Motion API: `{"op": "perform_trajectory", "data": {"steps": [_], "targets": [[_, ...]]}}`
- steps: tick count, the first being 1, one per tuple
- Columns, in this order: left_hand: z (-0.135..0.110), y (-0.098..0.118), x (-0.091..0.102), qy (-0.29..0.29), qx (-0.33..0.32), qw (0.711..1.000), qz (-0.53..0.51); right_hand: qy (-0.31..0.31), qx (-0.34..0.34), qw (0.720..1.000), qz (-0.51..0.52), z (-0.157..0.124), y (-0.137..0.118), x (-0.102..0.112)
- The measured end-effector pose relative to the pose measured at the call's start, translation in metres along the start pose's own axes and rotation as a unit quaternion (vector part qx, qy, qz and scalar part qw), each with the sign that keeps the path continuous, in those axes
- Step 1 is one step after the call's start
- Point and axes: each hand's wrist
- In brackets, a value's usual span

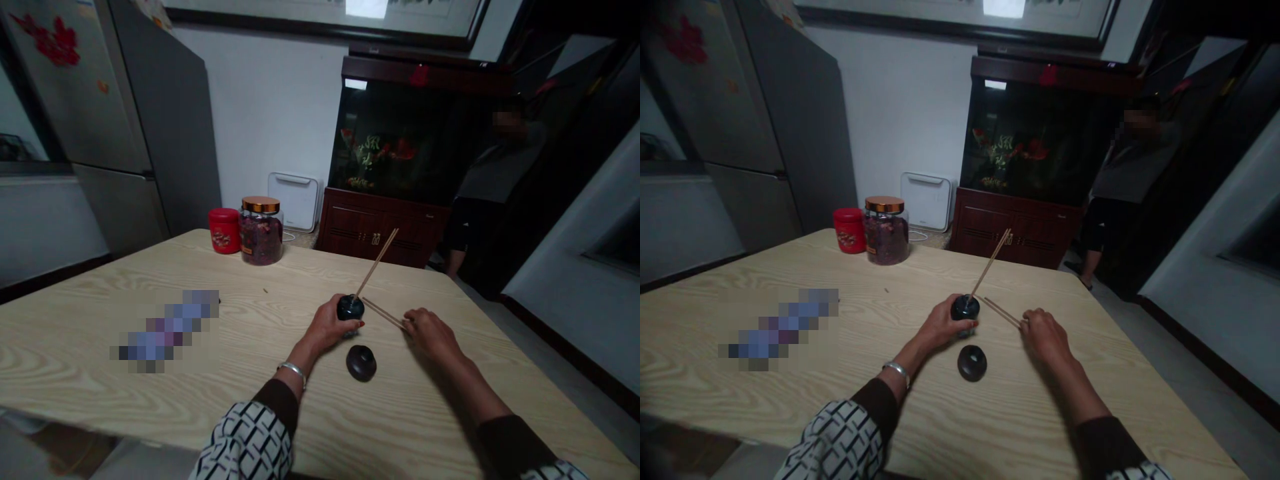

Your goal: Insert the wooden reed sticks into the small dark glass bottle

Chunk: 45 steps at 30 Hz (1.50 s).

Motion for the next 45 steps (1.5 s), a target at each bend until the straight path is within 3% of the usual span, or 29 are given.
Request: {"op": "perform_trajectory", "data": {"steps": [3, 7, 11, 17, 25, 30, 34, 37, 39, 42, 45], "targets": [[0.0, -0.001, 0.0, -0.004, -0.001, 1.0, -0.006, -0.009, 0.003, 0.999, -0.053, -0.01, 0.001, -0.009], [0.0, -0.001, -0.001, -0.004, -0.001, 1.0, -0.007, -0.003, -0.012, 0.999, -0.033, -0.01, -0.004, -0.01], [0.0, -0.002, 0.0, -0.004, -0.006, 1.0, -0.001, -0.054, -0.033, 0.998, 0.0, -0.001, -0.001, -0.006], [0.001, -0.002, 0.001, -0.002, -0.004, 1.0, -0.001, -0.07, 0.02, 0.997, -0.026, 0.003, 0.003, -0.007], [0.0, 0.001, 0.001, -0.003, 0.002, 1.0, 0.004, -0.107, 0.031, 0.991, -0.07, 0.007, 0.0, -0.006], [0.0, 0.003, 0.001, 0.0, 0.007, 1.0, 0.012, -0.078, 0.005, 0.997, -0.015, 0.008, 0.008, -0.004], [0.0, 0.0, 0.001, -0.001, 0.007, 1.0, 0.013, 0.008, -0.021, 0.99, 0.139, 0.012, 0.018, -0.001], [0.001, -0.002, 0.002, 0.0, 0.0, 1.0, 0.013, 0.059, -0.095, 0.934, 0.34, 0.015, 0.018, 0.008], [0.0, -0.002, 0.002, 0.0, -0.001, 1.0, 0.012, 0.07, -0.14, 0.865, 0.477, 0.014, 0.013, 0.018], [0.0, 0.0, 0.001, 0.0, 0.003, 1.0, 0.006, 0.081, -0.15, 0.753, 0.636, 0.013, -0.004, 0.037], [-0.001, 0.003, 0.001, -0.001, 0.007, 1.0, 0.002, 0.113, -0.138, 0.672, 0.718, 0.015, -0.025, 0.055]]}}
Point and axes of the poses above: each hand's wrist, its own z-axis towards the middle knuckle, its own x-axis out of the back of the hand, y = z × x, and after that the axes turned 12 degrees about -z, right-handed
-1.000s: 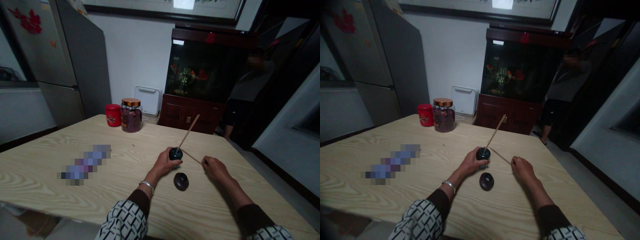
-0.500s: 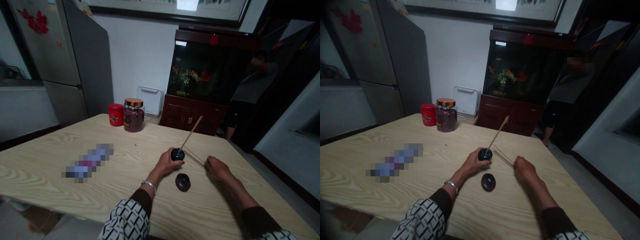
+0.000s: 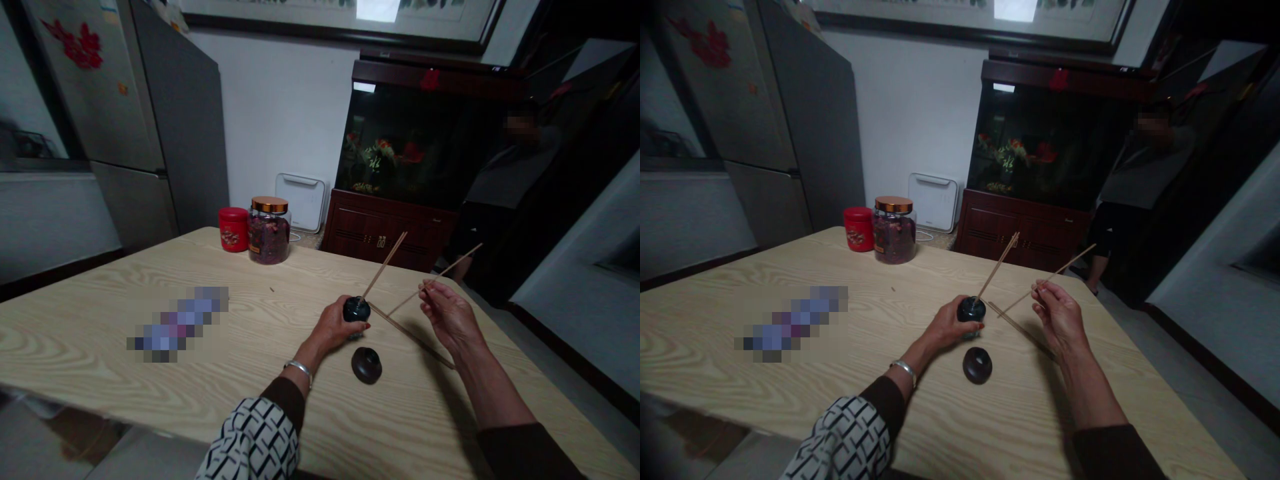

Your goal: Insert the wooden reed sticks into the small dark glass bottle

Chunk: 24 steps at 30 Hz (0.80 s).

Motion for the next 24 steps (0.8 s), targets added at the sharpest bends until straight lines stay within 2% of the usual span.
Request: {"op": "perform_trajectory", "data": {"steps": [3, 10, 17, 24], "targets": [[0.0, 0.0, 0.0, 0.001, 0.001, 1.0, -0.003, 0.021, 0.037, 0.998, 0.035, -0.003, -0.012, -0.022], [0.001, -0.006, 0.001, 0.005, -0.004, 1.0, 0.011, 0.011, 0.109, 0.994, -0.025, -0.004, -0.014, -0.057], [0.001, -0.006, 0.001, 0.003, -0.012, 1.0, 0.011, -0.026, 0.142, 0.987, -0.074, -0.005, -0.002, -0.069], [0.001, -0.004, 0.001, 0.004, -0.016, 1.0, 0.003, -0.092, 0.125, 0.973, -0.169, -0.013, 0.017, -0.08]]}}
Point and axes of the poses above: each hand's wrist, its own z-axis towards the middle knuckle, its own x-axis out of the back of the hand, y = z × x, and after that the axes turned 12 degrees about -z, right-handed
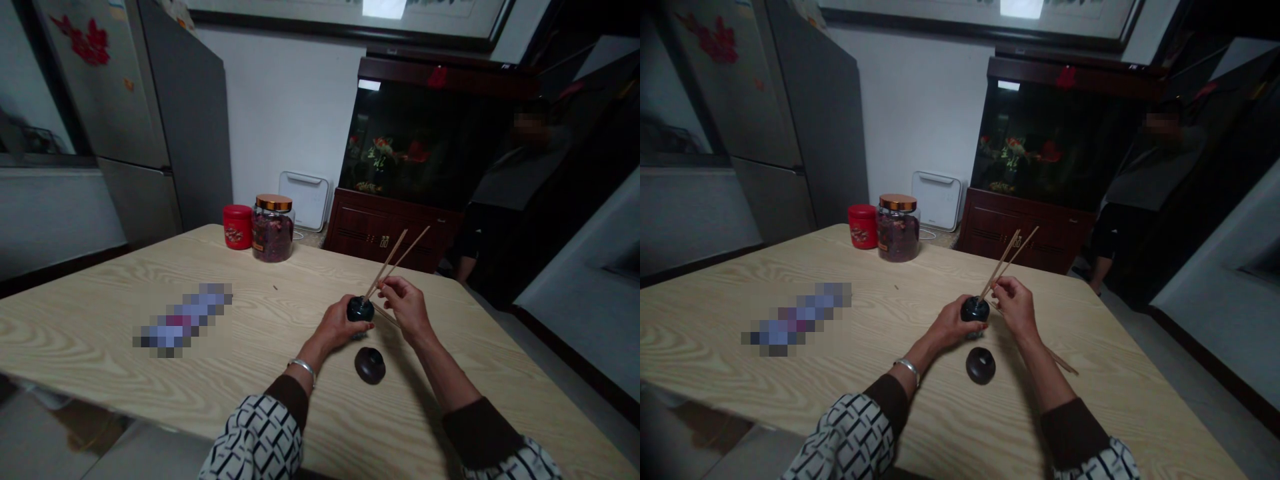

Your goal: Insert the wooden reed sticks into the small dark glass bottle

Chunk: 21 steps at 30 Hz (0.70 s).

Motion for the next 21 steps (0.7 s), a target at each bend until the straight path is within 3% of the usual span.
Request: {"op": "perform_trajectory", "data": {"steps": [4, 7, 9, 12, 15, 17, 21], "targets": [[0.0, -0.001, 0.0, 0.0, 0.002, 1.0, -0.003, -0.053, 0.019, 0.996, -0.073, -0.006, 0.014, 0.005], [0.0, -0.001, -0.001, 0.005, 0.006, 1.0, -0.007, -0.049, 0.015, 0.985, -0.162, -0.008, 0.028, 0.033], [0.0, -0.001, -0.001, 0.005, 0.007, 1.0, -0.008, -0.036, 0.013, 0.954, -0.297, -0.012, 0.039, 0.057], [-0.001, -0.001, -0.001, 0.003, 0.007, 1.0, -0.009, -0.074, 0.004, 0.852, -0.518, -0.027, 0.056, 0.082], [-0.001, 0.0, -0.001, -0.001, 0.007, 1.0, -0.012, -0.121, 0.025, 0.773, -0.623, -0.046, 0.068, 0.086], [-0.001, 0.0, -0.001, -0.005, 0.005, 1.0, -0.014, -0.118, 0.042, 0.754, -0.645, -0.053, 0.072, 0.082], [-0.001, 0.001, -0.001, -0.007, 0.003, 1.0, -0.018, -0.105, 0.015, 0.767, -0.633, -0.049, 0.07, 0.076]]}}
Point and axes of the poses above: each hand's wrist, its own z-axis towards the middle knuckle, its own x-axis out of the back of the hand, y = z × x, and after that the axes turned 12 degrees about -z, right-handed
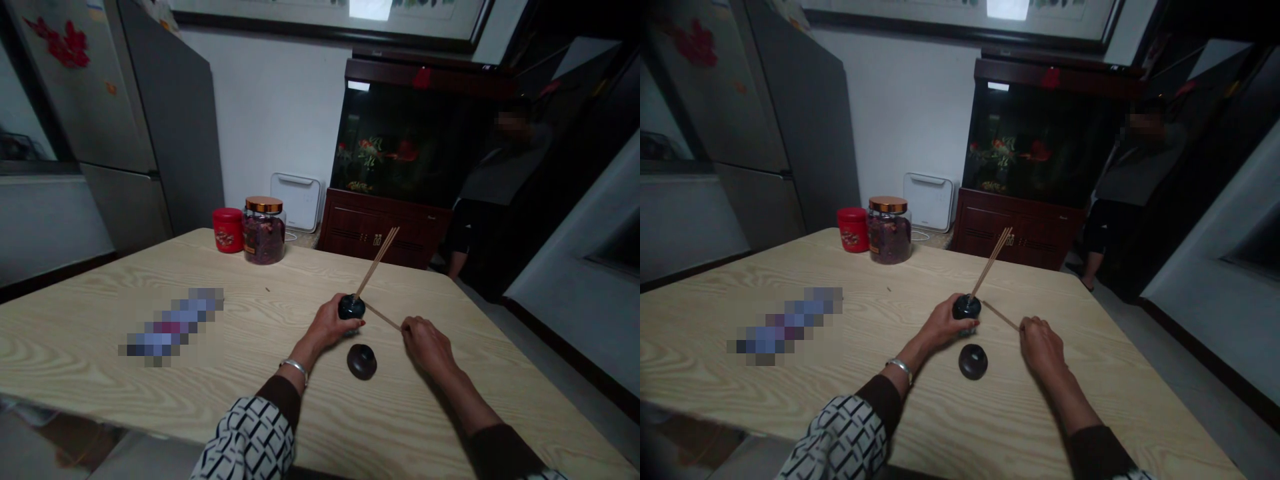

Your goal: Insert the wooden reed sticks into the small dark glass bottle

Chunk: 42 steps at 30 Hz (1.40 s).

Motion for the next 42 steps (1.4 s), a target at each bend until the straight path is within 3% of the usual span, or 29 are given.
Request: {"op": "perform_trajectory", "data": {"steps": [6, 8, 11, 13, 16, 18, 20, 22, 25, 32, 38, 40, 42], "targets": [[0.001, -0.002, 0.0, 0.001, -0.006, 1.0, 0.001, -0.09, -0.016, 0.993, 0.073, 0.018, 0.011, 0.007], [0.001, -0.004, 0.0, 0.003, -0.002, 1.0, 0.007, -0.077, -0.015, 0.991, 0.111, 0.023, 0.02, 0.007], [0.002, -0.004, 0.0, 0.007, 0.002, 1.0, 0.014, 0.015, -0.043, 0.974, 0.223, 0.03, 0.034, 0.017], [0.002, -0.004, 0.0, 0.009, -0.001, 1.0, 0.016, 0.099, -0.087, 0.921, 0.366, 0.034, 0.036, 0.033], [0.001, -0.002, 0.001, 0.007, 0.001, 1.0, 0.017, 0.163, -0.148, 0.774, 0.594, 0.037, 0.023, 0.065], [0.001, 0.0, 0.001, 0.005, 0.003, 1.0, 0.016, 0.174, -0.157, 0.696, 0.679, 0.038, 0.004, 0.085], [0.0, 0.001, 0.001, 0.004, 0.002, 1.0, 0.017, 0.187, -0.154, 0.652, 0.718, 0.04, -0.017, 0.097], [0.0, 0.002, 0.001, 0.004, 0.001, 1.0, 0.02, 0.207, -0.15, 0.629, 0.735, 0.043, -0.036, 0.1], [0.001, 0.001, 0.0, 0.003, 0.004, 1.0, 0.022, 0.227, -0.138, 0.621, 0.737, 0.051, -0.055, 0.095], [0.002, -0.003, 0.001, 0.001, -0.003, 1.0, 0.03, 0.232, -0.099, 0.657, 0.711, 0.061, -0.068, 0.081], [0.002, -0.002, 0.0, 0.005, -0.006, 1.0, 0.024, 0.172, -0.079, 0.681, 0.708, 0.061, -0.076, 0.072], [0.002, -0.001, 0.0, 0.005, -0.005, 1.0, 0.021, 0.143, -0.08, 0.697, 0.698, 0.06, -0.08, 0.066], [0.002, -0.001, 0.0, 0.006, -0.003, 1.0, 0.023, 0.127, -0.074, 0.732, 0.666, 0.058, -0.084, 0.06]]}}
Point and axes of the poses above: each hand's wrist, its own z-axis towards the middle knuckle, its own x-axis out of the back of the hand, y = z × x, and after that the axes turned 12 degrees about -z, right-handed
